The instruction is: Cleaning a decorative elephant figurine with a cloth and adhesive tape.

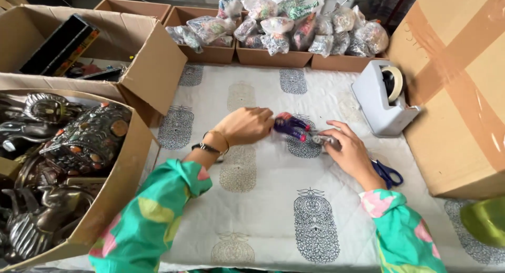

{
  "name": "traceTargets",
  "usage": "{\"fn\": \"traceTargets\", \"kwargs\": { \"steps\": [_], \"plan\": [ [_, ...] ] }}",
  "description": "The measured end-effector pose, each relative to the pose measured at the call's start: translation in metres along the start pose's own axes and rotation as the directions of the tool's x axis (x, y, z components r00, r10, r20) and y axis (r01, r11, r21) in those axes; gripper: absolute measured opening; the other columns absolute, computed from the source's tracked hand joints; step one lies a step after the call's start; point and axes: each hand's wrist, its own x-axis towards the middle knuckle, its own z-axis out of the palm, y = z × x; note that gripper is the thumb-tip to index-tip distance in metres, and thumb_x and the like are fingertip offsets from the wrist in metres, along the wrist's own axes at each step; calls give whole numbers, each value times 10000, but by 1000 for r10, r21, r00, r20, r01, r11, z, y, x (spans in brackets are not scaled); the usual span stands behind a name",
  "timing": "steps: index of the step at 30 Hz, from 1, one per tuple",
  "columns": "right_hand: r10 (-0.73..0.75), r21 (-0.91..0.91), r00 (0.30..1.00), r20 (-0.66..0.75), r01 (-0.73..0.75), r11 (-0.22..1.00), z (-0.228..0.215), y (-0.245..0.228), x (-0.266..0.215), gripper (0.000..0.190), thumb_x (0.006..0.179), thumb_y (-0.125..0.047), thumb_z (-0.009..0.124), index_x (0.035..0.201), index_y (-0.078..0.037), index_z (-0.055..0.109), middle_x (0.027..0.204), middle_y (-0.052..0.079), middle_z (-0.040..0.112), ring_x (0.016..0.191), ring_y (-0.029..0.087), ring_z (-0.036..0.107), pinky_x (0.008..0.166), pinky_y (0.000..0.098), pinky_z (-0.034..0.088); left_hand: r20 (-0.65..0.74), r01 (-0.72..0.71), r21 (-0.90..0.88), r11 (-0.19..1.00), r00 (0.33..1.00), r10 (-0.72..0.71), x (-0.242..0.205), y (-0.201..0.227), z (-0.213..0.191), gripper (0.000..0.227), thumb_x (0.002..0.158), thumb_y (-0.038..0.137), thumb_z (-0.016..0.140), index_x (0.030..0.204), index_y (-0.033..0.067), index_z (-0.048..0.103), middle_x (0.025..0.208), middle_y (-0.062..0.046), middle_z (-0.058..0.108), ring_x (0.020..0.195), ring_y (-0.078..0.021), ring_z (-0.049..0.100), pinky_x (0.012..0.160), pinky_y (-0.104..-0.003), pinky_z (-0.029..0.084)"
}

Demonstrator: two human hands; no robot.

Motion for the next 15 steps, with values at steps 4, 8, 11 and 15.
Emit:
{"fn": "traceTargets", "kwargs": {
  "steps": [4,8,11,15],
  "plan": [
    [-237,-71,970,-53,233,970,2,5,-3,254,859,-101,715,1112,-104,731,1276,128,675,885,282,690,750,368,551,-235,-67,-39,997,970,56,-14,21,10,641,844,664,647,1001,43,663,1021,-153,709,1094,-349,691,884,-407,562],
    [-66,-89,998,-1,66,994,3,0,1,359,915,-149,708,1274,-153,700,1094,102,726,918,286,684,814,373,547,-97,244,-291,925,954,-282,-18,39,0,854,707,740,730,1214,55,689,1146,-169,691,1094,-346,645,1017,-541,414],
    [119,143,991,-63,-109,984,8,-25,8,422,934,-184,682,1351,-148,624,1068,135,727,923,263,711,823,352,563,-24,342,-428,837,921,-389,-13,35,22,754,721,604,788,1266,94,680,1171,-138,679,1112,-322,644,1010,-505,444],
    [-139,242,960,-245,199,950,23,-67,28,367,921,-88,681,1286,-81,637,1247,144,704,1022,288,701,901,392,559,7,211,-705,677,957,-291,11,8,55,673,706,305,896,1335,175,696,1155,-113,709,1091,-312,665,973,-404,551]
  ]
}}
